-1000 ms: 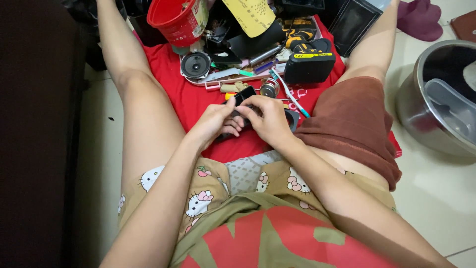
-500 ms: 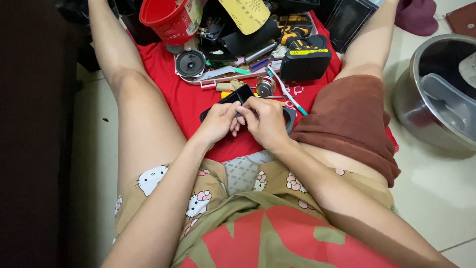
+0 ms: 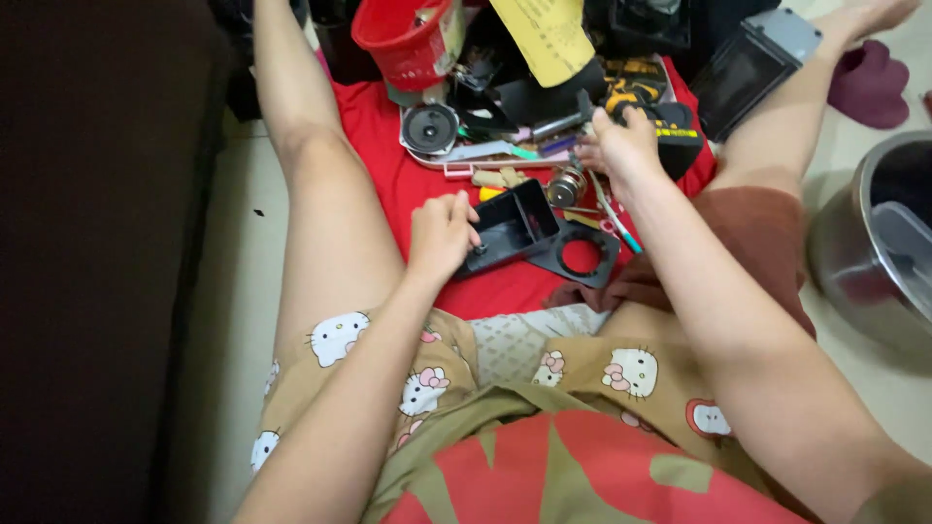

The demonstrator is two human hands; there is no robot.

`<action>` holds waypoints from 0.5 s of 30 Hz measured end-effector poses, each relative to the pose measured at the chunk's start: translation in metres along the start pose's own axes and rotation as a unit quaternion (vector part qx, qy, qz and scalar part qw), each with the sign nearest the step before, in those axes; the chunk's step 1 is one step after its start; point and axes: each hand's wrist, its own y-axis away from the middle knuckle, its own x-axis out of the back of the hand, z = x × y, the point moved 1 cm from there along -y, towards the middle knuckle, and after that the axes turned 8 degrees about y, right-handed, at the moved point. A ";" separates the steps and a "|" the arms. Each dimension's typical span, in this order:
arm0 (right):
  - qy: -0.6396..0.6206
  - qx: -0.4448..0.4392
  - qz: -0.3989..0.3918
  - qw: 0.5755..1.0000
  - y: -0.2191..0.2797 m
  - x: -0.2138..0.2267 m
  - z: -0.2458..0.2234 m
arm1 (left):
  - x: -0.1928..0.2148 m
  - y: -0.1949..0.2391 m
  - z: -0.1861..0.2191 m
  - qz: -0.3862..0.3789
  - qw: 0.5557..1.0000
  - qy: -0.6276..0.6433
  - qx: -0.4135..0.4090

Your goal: The person sits on the floor and sands a small black rectangular object using a piece of sandpaper. They hold the object in their left hand and rub the sandpaper against its surfaces with their right hand, occasionally turning the object to work on different sides.

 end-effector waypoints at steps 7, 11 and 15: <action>0.317 0.137 0.078 0.935 0.056 0.020 0.024 | 0.000 0.006 0.005 -0.024 0.993 -0.119 0.016; 0.362 0.023 0.059 0.930 0.044 0.033 0.047 | -0.003 0.007 0.012 -0.055 0.991 -0.124 0.015; 0.426 0.000 -0.003 0.905 0.053 0.008 0.038 | -0.002 0.017 0.028 -0.075 0.988 -0.137 -0.005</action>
